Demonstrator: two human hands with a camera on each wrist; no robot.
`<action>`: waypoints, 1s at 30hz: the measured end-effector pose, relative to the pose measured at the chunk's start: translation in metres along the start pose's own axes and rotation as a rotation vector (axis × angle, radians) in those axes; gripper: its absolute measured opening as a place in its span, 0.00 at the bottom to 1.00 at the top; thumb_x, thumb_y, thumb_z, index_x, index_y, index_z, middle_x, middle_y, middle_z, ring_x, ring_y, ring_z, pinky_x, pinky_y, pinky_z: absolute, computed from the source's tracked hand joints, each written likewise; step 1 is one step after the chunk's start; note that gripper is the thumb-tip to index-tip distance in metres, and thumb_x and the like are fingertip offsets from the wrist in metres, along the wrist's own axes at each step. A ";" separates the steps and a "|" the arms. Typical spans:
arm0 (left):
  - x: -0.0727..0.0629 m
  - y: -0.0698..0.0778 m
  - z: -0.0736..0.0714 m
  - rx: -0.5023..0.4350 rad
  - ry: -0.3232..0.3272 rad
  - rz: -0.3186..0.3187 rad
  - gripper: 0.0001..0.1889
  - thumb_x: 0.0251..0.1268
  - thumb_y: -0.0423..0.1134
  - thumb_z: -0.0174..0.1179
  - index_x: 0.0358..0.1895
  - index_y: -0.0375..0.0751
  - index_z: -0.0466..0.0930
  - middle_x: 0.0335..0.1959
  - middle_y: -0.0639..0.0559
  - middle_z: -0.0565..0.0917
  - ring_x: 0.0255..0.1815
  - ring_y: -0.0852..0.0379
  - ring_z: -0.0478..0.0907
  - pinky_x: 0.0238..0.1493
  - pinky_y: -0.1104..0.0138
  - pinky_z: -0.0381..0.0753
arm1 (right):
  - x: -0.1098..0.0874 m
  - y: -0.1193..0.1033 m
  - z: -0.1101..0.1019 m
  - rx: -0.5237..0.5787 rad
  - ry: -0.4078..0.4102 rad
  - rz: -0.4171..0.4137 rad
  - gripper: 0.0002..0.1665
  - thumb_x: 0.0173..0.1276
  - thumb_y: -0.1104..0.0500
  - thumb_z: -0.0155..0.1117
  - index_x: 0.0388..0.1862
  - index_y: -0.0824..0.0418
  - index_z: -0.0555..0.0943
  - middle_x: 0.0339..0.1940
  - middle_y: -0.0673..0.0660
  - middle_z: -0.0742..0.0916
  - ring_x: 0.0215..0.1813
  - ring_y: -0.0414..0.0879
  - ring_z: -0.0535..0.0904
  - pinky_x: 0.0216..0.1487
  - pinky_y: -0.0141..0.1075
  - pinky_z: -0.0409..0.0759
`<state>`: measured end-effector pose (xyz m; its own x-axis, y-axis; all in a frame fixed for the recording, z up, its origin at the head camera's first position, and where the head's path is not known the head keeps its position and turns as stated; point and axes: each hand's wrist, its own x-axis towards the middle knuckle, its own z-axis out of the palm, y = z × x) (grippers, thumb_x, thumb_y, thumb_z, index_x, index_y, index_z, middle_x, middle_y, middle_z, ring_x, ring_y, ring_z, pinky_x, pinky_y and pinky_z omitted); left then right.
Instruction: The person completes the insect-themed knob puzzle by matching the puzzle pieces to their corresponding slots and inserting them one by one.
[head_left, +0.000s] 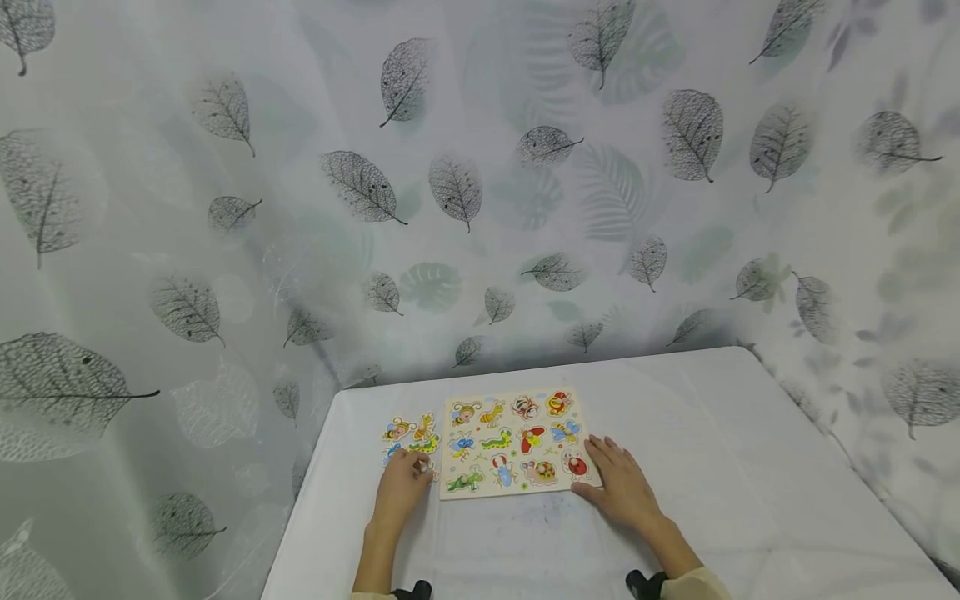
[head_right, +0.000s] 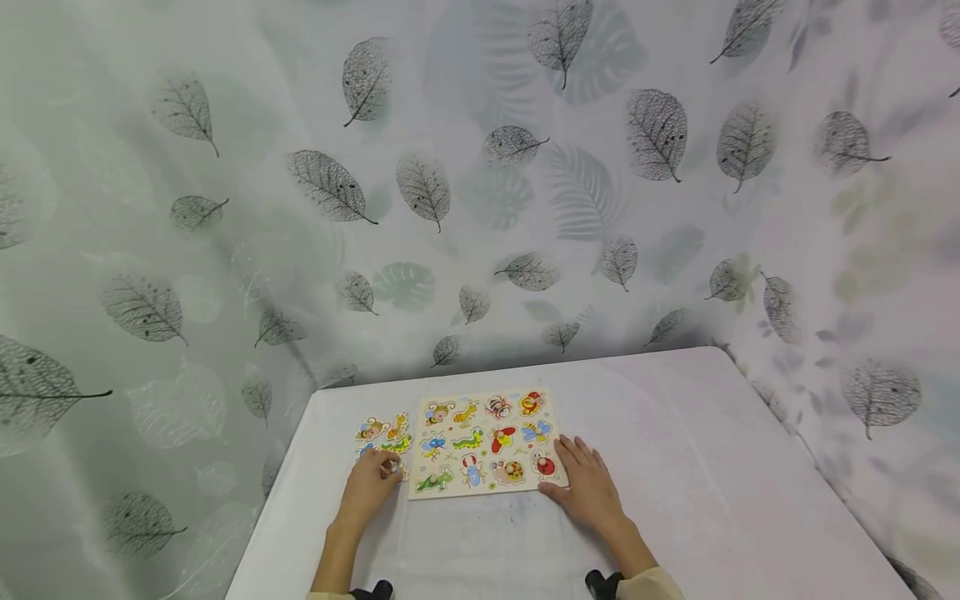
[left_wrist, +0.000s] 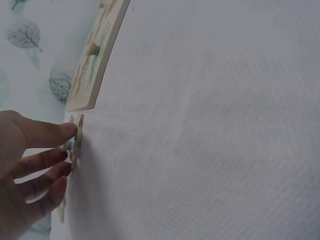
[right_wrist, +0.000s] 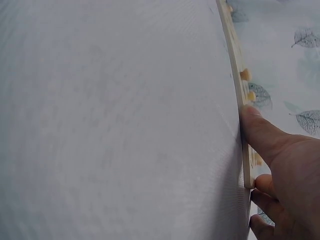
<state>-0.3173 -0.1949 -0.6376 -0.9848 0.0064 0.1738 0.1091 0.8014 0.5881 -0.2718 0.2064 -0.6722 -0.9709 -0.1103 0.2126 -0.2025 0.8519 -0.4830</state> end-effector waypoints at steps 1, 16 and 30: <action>0.000 -0.001 0.000 -0.005 -0.010 0.000 0.09 0.62 0.31 0.73 0.45 0.37 0.88 0.39 0.49 0.79 0.36 0.58 0.76 0.34 0.68 0.79 | 0.000 -0.001 0.000 0.002 -0.002 0.001 0.52 0.63 0.39 0.77 0.77 0.67 0.70 0.78 0.65 0.73 0.81 0.68 0.61 0.79 0.68 0.56; 0.002 -0.011 0.007 -0.025 0.001 -0.056 0.04 0.66 0.30 0.70 0.40 0.38 0.85 0.35 0.52 0.79 0.38 0.57 0.75 0.38 0.65 0.80 | 0.000 0.000 0.001 -0.007 -0.018 0.012 0.53 0.64 0.38 0.76 0.78 0.66 0.69 0.79 0.64 0.72 0.82 0.67 0.59 0.80 0.67 0.55; 0.000 -0.005 0.004 -0.052 0.040 -0.062 0.03 0.66 0.28 0.69 0.39 0.38 0.85 0.34 0.51 0.79 0.37 0.56 0.75 0.37 0.66 0.78 | -0.001 -0.002 -0.001 -0.001 -0.008 0.003 0.53 0.64 0.38 0.76 0.77 0.67 0.70 0.79 0.65 0.72 0.81 0.68 0.60 0.79 0.68 0.56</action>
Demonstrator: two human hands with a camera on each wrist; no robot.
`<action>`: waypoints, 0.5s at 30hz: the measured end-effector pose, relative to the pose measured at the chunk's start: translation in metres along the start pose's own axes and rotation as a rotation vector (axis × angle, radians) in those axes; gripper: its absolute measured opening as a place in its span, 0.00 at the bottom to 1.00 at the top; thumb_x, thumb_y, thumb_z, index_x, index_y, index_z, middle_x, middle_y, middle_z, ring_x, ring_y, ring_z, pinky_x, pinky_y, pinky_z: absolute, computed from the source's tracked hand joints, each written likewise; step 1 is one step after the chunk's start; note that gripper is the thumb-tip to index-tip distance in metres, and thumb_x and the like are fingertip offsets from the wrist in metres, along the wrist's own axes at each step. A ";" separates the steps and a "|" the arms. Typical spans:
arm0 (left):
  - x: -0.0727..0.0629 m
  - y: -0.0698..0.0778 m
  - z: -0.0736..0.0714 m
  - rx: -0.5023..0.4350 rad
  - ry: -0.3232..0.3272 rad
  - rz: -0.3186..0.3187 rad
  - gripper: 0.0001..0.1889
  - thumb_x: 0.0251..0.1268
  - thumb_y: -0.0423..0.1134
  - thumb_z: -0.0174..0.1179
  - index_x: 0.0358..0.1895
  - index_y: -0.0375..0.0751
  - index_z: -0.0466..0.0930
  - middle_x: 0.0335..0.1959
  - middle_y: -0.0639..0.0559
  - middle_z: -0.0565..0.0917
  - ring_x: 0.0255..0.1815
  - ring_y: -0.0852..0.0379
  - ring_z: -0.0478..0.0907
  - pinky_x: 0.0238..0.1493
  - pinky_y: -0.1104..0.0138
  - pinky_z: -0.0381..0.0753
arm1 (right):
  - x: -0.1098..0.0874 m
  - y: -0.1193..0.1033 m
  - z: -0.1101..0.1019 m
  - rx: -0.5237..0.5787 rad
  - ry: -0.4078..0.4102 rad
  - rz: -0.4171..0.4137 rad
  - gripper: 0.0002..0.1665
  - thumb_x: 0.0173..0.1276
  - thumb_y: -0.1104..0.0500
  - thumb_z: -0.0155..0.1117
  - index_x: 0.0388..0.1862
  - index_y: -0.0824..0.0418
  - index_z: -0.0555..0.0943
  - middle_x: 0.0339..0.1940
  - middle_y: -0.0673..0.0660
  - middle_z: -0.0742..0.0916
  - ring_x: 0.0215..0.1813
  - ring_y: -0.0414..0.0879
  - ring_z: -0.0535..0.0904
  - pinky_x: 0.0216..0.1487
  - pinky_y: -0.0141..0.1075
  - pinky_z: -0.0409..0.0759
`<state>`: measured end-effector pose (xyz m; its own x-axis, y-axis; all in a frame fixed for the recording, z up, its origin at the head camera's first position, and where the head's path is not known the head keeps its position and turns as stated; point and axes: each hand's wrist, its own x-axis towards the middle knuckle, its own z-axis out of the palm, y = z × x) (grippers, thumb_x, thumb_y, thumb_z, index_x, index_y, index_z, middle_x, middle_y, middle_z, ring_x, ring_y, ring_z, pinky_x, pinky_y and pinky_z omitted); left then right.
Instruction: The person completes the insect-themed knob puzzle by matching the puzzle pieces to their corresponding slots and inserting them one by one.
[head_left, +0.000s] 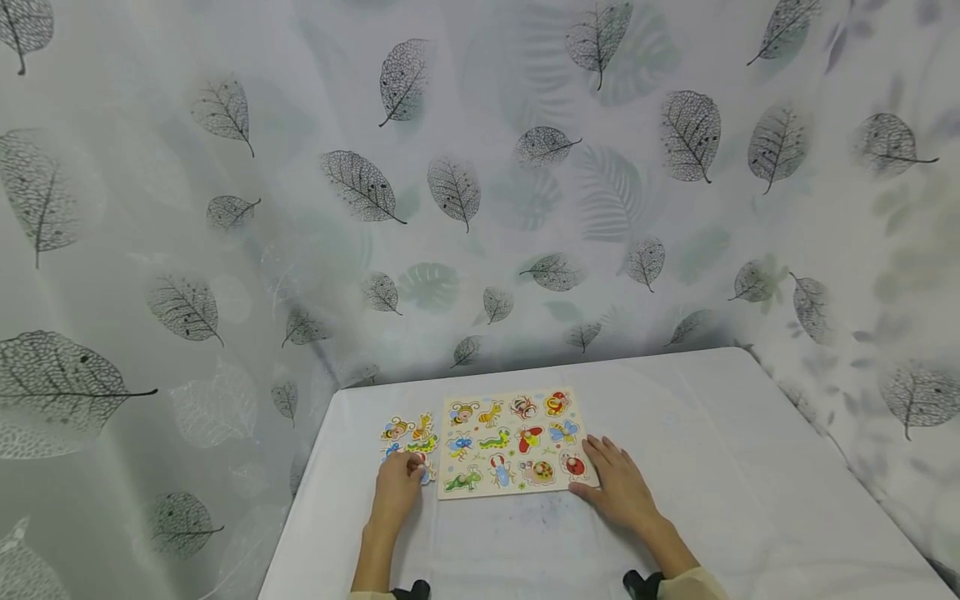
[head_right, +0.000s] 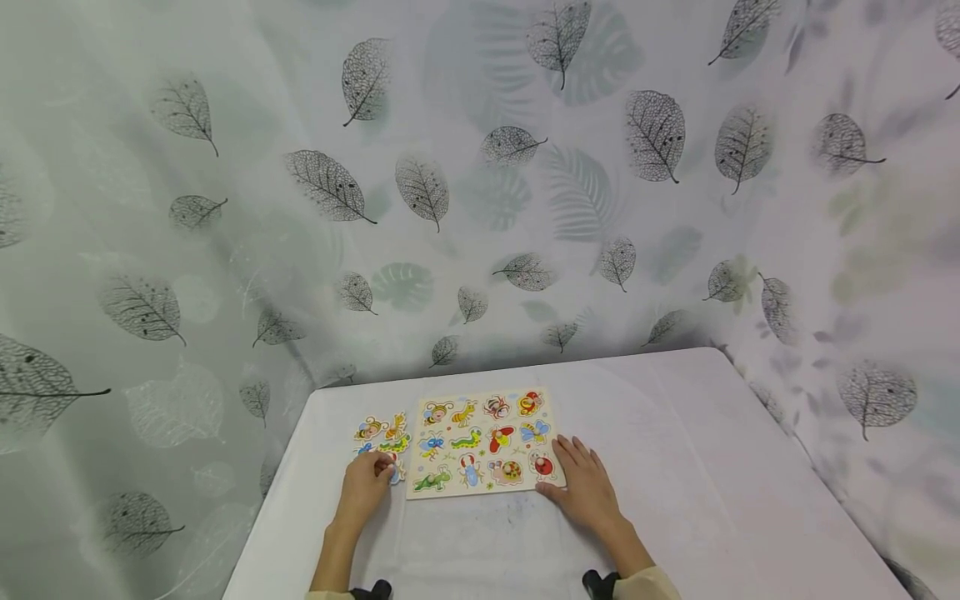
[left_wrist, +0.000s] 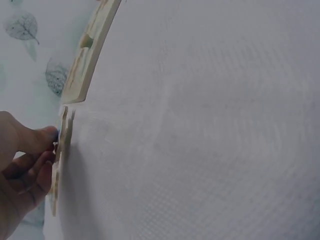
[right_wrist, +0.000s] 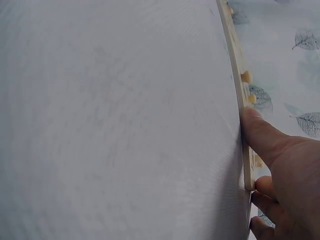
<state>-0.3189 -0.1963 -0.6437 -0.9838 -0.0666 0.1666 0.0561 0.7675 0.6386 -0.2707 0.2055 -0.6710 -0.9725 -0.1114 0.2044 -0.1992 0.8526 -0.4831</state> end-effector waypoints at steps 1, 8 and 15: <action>0.000 0.002 -0.001 -0.002 0.004 0.004 0.04 0.65 0.28 0.69 0.39 0.38 0.85 0.34 0.51 0.79 0.37 0.56 0.75 0.37 0.66 0.79 | 0.000 0.000 0.000 0.003 -0.001 0.002 0.53 0.64 0.38 0.76 0.77 0.67 0.70 0.79 0.65 0.72 0.81 0.68 0.60 0.79 0.68 0.56; 0.001 0.025 0.001 -0.029 -0.009 0.066 0.04 0.65 0.30 0.70 0.39 0.42 0.86 0.34 0.55 0.79 0.37 0.58 0.74 0.37 0.67 0.79 | 0.000 -0.001 0.000 0.006 -0.011 0.010 0.53 0.64 0.38 0.76 0.78 0.67 0.69 0.79 0.64 0.72 0.82 0.67 0.59 0.80 0.67 0.55; -0.001 0.054 0.005 -0.031 -0.071 0.096 0.04 0.67 0.34 0.70 0.41 0.45 0.86 0.37 0.58 0.79 0.38 0.61 0.75 0.38 0.69 0.80 | 0.000 0.000 0.001 -0.006 -0.024 0.018 0.53 0.64 0.38 0.75 0.78 0.67 0.69 0.80 0.65 0.71 0.82 0.67 0.58 0.80 0.66 0.54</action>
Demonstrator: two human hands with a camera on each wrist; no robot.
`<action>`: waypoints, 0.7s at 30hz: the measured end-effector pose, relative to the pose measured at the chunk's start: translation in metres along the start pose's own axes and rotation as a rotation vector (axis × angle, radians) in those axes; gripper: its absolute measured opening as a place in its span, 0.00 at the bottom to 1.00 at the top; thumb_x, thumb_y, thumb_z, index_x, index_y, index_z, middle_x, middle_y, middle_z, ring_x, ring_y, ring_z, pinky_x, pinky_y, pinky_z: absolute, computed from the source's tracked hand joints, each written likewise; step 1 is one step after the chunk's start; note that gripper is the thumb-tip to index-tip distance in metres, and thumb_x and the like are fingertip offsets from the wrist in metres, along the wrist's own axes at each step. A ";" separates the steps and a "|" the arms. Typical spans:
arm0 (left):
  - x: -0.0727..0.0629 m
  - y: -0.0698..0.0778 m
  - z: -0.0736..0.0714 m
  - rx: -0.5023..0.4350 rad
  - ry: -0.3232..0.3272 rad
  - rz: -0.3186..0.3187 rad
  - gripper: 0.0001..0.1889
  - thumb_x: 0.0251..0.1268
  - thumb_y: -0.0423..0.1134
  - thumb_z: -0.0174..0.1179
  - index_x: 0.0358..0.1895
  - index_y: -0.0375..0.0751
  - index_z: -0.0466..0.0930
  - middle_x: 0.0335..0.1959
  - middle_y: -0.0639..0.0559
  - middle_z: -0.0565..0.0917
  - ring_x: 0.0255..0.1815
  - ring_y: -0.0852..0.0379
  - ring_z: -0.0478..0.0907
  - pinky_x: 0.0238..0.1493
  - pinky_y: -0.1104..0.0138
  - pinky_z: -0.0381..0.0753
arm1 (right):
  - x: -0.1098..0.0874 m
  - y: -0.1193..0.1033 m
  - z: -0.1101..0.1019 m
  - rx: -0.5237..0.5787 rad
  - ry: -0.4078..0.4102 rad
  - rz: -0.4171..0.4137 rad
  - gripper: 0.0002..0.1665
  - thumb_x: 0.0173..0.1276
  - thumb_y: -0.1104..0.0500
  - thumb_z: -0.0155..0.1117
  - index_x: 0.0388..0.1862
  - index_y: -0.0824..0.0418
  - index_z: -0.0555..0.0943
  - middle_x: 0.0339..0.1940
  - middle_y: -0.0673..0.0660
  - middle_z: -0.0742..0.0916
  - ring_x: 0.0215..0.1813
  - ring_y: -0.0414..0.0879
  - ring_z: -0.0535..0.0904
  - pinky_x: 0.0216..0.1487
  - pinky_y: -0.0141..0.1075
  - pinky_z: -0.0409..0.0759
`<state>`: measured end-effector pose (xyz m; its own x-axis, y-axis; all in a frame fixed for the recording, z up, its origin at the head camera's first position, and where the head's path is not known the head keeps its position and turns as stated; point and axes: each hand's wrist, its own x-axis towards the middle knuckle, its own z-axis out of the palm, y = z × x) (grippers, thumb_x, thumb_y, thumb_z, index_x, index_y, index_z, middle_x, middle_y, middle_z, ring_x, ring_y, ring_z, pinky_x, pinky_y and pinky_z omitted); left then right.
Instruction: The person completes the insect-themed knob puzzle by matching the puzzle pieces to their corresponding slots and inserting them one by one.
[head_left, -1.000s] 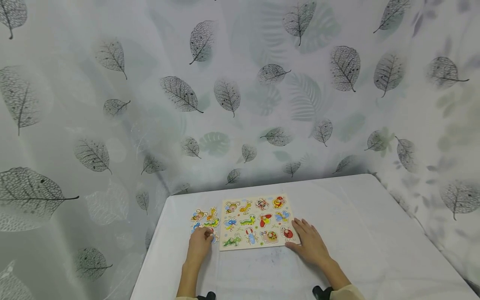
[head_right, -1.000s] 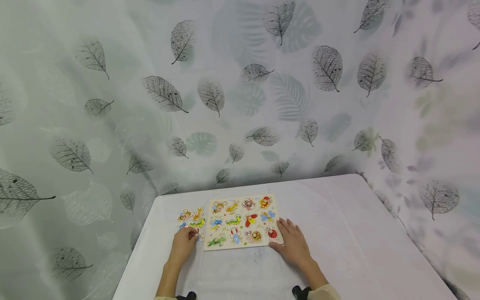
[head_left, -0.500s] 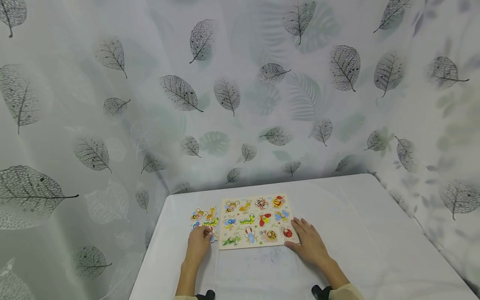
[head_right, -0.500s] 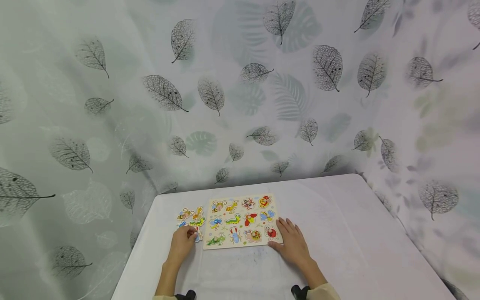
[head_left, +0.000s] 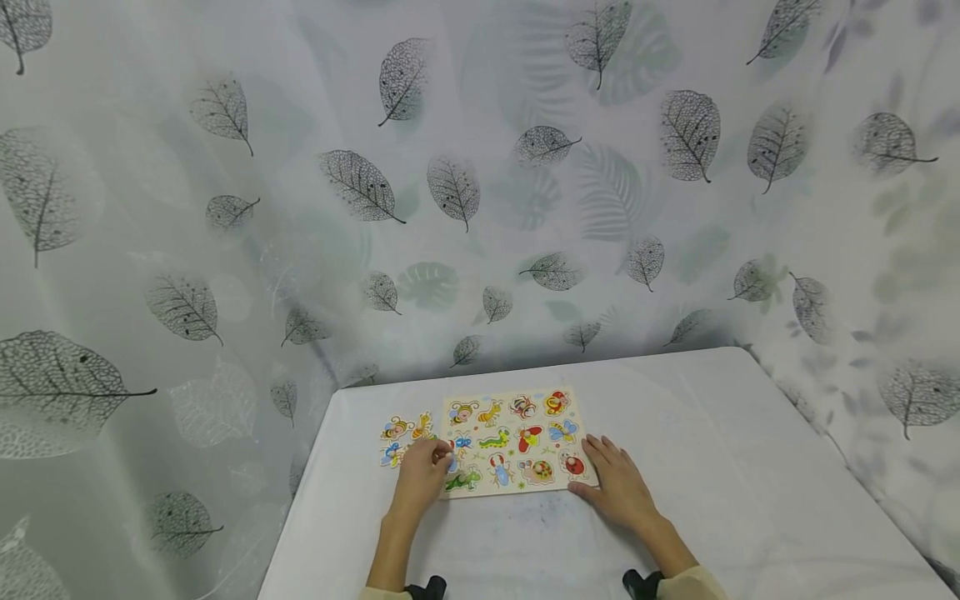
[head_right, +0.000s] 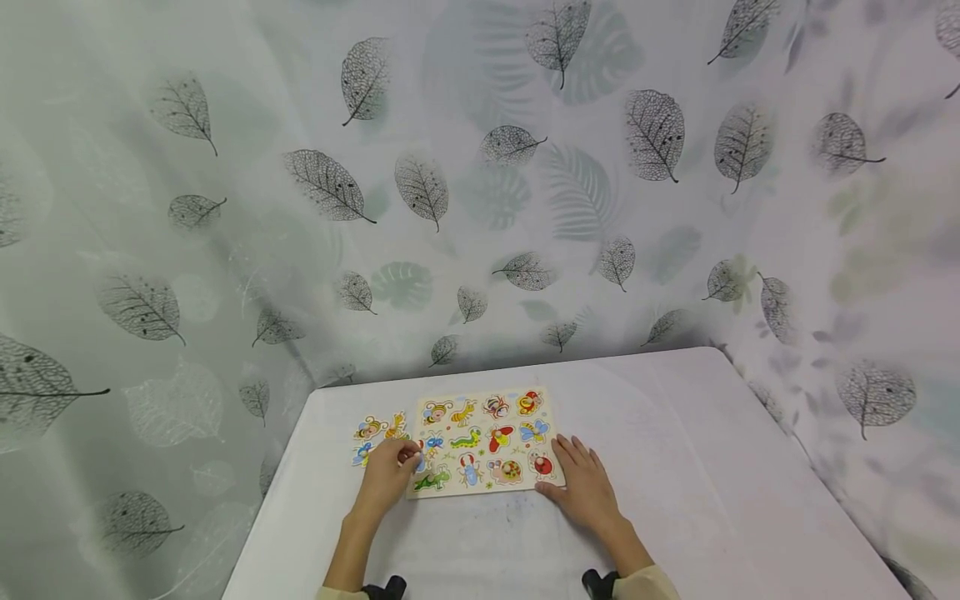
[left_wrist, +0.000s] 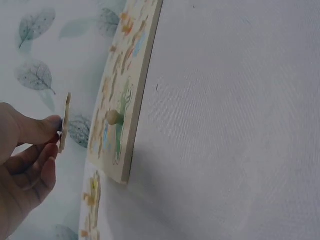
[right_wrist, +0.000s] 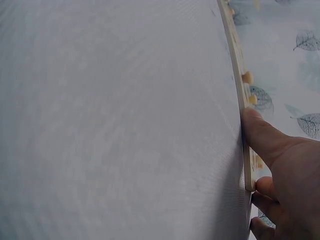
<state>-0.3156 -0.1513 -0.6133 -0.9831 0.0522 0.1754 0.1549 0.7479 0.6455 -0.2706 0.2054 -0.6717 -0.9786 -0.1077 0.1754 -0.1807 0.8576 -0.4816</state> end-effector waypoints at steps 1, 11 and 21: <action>0.000 0.003 0.000 -0.001 -0.003 0.005 0.04 0.68 0.34 0.70 0.41 0.45 0.86 0.37 0.59 0.79 0.38 0.61 0.74 0.38 0.68 0.80 | 0.000 0.000 0.000 0.001 -0.001 0.002 0.53 0.64 0.38 0.75 0.78 0.67 0.69 0.80 0.65 0.71 0.82 0.67 0.58 0.80 0.66 0.54; -0.001 0.027 0.014 0.008 -0.032 0.084 0.03 0.68 0.36 0.70 0.41 0.46 0.87 0.35 0.60 0.79 0.37 0.63 0.74 0.37 0.70 0.79 | -0.001 -0.001 -0.001 -0.001 0.006 0.005 0.53 0.64 0.39 0.76 0.77 0.67 0.69 0.79 0.65 0.72 0.81 0.67 0.59 0.80 0.67 0.55; -0.006 0.036 0.035 -0.031 -0.073 0.112 0.03 0.67 0.32 0.70 0.40 0.43 0.86 0.35 0.58 0.79 0.35 0.63 0.73 0.35 0.71 0.78 | 0.000 -0.002 -0.002 -0.015 0.008 -0.002 0.53 0.65 0.38 0.75 0.78 0.67 0.69 0.79 0.65 0.72 0.82 0.67 0.59 0.80 0.67 0.55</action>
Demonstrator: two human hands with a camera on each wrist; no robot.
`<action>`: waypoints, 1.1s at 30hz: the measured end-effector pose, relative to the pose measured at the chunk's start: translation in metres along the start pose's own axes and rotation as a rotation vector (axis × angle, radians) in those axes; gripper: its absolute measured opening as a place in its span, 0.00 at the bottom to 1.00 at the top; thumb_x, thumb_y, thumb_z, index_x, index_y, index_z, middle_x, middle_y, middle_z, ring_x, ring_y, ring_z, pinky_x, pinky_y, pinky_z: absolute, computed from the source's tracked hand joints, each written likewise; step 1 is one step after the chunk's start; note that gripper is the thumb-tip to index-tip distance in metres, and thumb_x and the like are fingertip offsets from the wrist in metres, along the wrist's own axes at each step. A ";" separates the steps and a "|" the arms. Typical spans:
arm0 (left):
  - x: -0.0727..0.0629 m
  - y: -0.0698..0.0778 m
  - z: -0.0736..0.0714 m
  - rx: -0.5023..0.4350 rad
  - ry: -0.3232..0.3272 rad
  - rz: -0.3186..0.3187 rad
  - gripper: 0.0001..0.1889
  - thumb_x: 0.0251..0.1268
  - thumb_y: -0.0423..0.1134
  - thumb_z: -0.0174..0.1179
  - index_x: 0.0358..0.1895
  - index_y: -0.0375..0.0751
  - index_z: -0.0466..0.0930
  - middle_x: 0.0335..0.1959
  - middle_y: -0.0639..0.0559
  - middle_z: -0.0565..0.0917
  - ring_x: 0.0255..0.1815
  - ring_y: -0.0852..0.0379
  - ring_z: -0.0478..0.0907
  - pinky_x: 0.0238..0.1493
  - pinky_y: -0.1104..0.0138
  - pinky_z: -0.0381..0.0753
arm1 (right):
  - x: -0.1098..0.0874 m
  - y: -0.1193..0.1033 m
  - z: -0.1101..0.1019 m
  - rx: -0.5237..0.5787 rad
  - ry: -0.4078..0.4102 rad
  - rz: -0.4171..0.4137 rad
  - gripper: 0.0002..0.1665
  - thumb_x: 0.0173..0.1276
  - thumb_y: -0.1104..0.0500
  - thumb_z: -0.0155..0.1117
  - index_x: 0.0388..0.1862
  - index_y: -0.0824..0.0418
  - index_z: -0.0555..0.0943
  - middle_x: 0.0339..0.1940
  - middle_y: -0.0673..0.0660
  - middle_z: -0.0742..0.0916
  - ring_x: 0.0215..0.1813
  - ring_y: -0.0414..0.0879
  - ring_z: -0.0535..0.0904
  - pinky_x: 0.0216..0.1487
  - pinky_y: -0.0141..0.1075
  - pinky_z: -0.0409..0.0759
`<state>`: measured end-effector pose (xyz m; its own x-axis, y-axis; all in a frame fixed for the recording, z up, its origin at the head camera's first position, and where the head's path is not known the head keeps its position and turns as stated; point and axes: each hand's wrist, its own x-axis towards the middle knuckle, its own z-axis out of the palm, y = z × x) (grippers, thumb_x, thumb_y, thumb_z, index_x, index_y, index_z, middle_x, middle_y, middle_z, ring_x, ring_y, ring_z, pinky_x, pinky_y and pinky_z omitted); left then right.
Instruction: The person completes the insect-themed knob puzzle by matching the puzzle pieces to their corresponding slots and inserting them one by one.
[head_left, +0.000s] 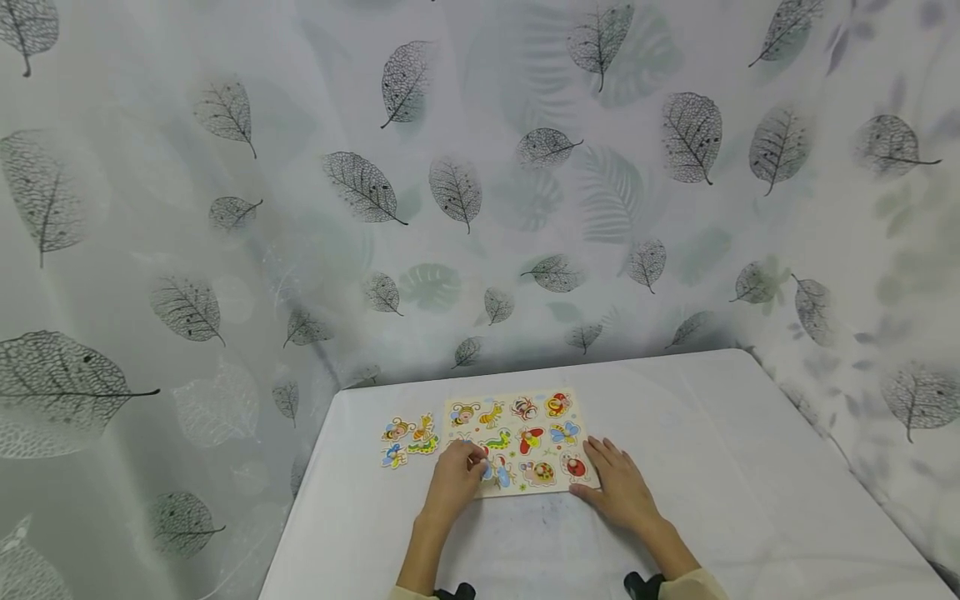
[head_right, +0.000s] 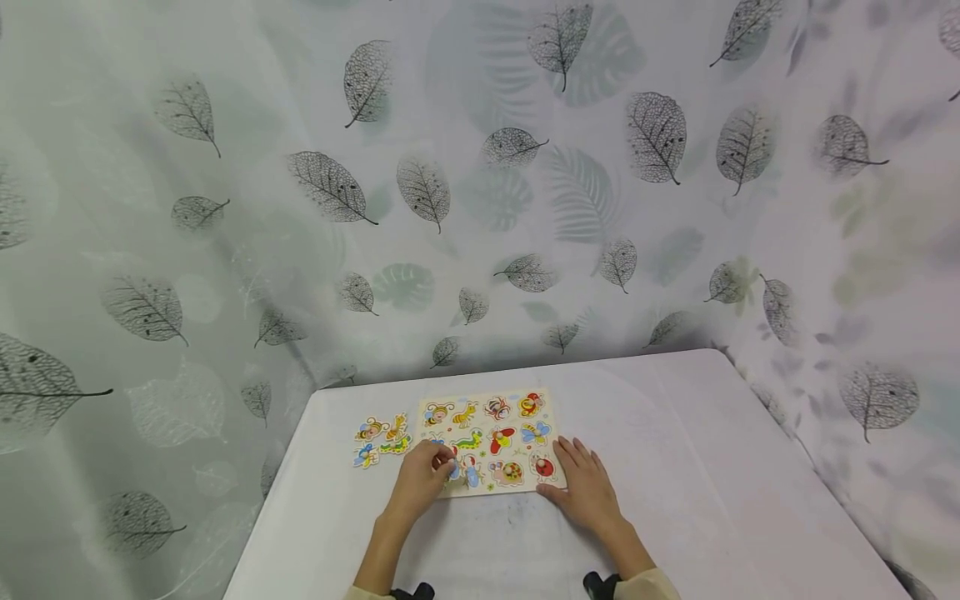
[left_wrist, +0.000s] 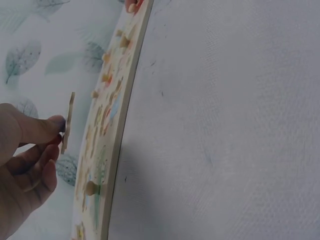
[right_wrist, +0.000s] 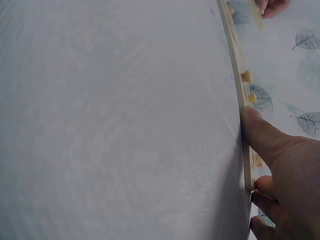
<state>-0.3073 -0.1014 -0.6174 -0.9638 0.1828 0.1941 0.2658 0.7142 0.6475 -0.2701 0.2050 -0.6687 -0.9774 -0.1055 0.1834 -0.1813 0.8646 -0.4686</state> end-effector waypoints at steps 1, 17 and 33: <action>0.000 0.000 0.002 -0.003 -0.003 -0.004 0.03 0.67 0.32 0.70 0.39 0.43 0.87 0.35 0.58 0.79 0.35 0.63 0.73 0.34 0.71 0.78 | 0.000 0.000 0.000 0.002 0.002 0.000 0.53 0.64 0.38 0.76 0.77 0.67 0.69 0.79 0.65 0.72 0.82 0.67 0.59 0.80 0.67 0.55; 0.001 0.001 0.025 0.064 -0.035 0.013 0.03 0.64 0.33 0.72 0.36 0.43 0.86 0.31 0.60 0.77 0.31 0.64 0.71 0.32 0.70 0.75 | 0.000 0.001 -0.002 0.009 0.001 -0.008 0.52 0.65 0.39 0.75 0.77 0.67 0.70 0.79 0.65 0.72 0.82 0.67 0.60 0.80 0.67 0.56; 0.005 -0.003 0.038 0.098 -0.055 0.018 0.03 0.66 0.35 0.71 0.36 0.46 0.86 0.32 0.62 0.77 0.33 0.65 0.72 0.34 0.70 0.77 | -0.001 0.000 -0.001 0.028 0.021 -0.015 0.51 0.65 0.40 0.76 0.77 0.68 0.70 0.78 0.65 0.73 0.81 0.68 0.60 0.80 0.67 0.56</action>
<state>-0.3134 -0.0767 -0.6462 -0.9594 0.2305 0.1626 0.2820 0.7725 0.5690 -0.2687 0.2058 -0.6677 -0.9721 -0.1080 0.2082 -0.1992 0.8488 -0.4898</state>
